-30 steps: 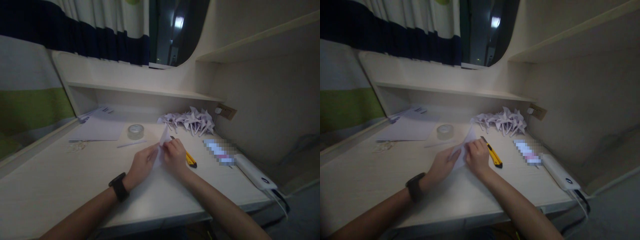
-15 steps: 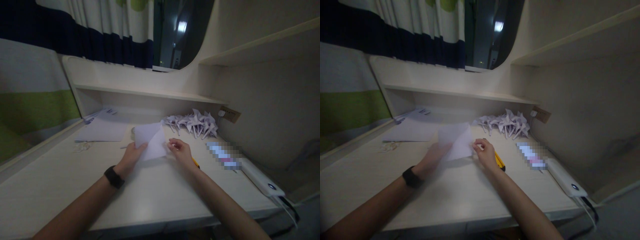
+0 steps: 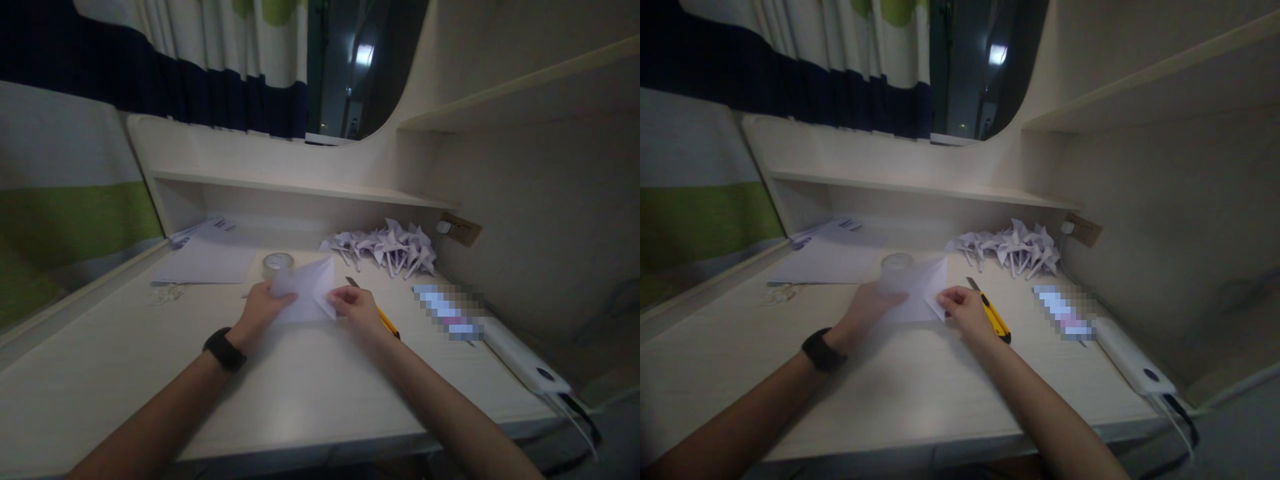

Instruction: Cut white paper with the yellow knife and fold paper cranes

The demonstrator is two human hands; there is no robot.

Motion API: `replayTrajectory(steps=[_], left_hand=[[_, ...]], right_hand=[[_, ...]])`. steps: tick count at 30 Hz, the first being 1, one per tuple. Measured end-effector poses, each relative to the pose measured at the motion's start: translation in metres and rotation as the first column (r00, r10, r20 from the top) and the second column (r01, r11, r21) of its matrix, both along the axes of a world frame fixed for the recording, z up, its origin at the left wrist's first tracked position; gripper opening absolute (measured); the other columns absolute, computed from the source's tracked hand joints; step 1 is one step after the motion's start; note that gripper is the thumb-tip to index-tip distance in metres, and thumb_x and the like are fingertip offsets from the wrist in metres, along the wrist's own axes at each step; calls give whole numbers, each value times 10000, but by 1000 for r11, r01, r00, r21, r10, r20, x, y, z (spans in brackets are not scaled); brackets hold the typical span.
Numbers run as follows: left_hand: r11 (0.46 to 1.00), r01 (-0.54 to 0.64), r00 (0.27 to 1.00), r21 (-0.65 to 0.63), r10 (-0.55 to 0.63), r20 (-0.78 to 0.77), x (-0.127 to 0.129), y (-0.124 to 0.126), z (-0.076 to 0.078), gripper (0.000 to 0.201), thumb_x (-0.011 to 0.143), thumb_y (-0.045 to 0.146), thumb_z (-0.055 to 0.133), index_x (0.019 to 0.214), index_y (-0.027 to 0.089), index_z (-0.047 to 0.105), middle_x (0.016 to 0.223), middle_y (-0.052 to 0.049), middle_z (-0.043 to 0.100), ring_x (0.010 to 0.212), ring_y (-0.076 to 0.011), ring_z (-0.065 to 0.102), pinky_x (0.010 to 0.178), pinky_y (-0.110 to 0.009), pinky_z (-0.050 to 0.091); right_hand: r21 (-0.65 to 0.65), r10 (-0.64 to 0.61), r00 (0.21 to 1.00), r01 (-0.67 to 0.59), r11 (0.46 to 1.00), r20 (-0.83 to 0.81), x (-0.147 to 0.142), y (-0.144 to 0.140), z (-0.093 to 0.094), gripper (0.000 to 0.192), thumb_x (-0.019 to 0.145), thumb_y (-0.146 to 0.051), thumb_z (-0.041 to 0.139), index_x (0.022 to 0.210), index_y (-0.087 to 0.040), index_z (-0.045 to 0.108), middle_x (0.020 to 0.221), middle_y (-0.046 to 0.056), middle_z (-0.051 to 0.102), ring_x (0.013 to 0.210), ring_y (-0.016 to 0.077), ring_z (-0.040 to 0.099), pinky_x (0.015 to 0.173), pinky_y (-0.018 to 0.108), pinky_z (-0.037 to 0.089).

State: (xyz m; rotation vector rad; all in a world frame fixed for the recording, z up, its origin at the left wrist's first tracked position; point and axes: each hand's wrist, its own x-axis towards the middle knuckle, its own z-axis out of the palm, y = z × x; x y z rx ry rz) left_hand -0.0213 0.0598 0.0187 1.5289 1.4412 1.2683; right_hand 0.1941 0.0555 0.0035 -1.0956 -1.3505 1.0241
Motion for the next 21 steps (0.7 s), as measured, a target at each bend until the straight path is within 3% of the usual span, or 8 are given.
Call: replayTrajectory(steps=[3, 7, 10, 14, 21], left_hand=[[991, 129, 982, -43, -121, 148, -2, -3, 6, 351, 672, 373, 728, 888, 96, 714, 843, -107, 727, 719, -247, 657, 605, -314, 489], [935, 353, 867, -21, -319, 384, -4, -7, 14, 459, 721, 360, 709, 1111, 121, 663, 1044, -130, 706, 843, -248, 668, 708, -334, 518], [942, 336, 863, 3, -309, 399, -4, -8, 15, 492, 706, 331, 735, 1152, 145, 642, 1076, -117, 697, 856, -229, 666, 699, -308, 514], [957, 286, 901, -55, -249, 356, -1, -8, 11, 402, 693, 371, 743, 977, 92, 691, 967, -131, 723, 769, -235, 671, 674, -321, 517], [908, 404, 816, -114, -301, 493, -6, -6, 4, 416, 720, 417, 735, 989, 103, 688, 982, -146, 725, 834, -266, 685, 765, -380, 541]], right_hand=[[60, -96, 992, 91, 994, 85, 0, 2, -4, 269, 662, -383, 734, 769, -137, 715, 651, 33, 674, 520, 120, 537, 493, 236, 411], [141, -182, 980, 170, 975, 80, 0, 1, -1, 211, 706, -341, 686, 784, -148, 723, 692, 45, 695, 553, 135, 567, 512, 243, 432], [186, -219, 974, 204, 961, 63, 0, -1, 3, 189, 707, -328, 677, 775, -158, 725, 709, 48, 708, 568, 144, 585, 538, 257, 459], [201, -219, 973, 200, 959, 77, 1, 2, 0, 180, 710, -328, 675, 770, -166, 726, 747, 57, 723, 618, 165, 620, 585, 278, 488], [278, -242, 959, 194, 941, 150, 1, 2, -4, 138, 751, -283, 641, 785, -182, 728, 801, 54, 735, 745, 194, 663, 708, 307, 506]])
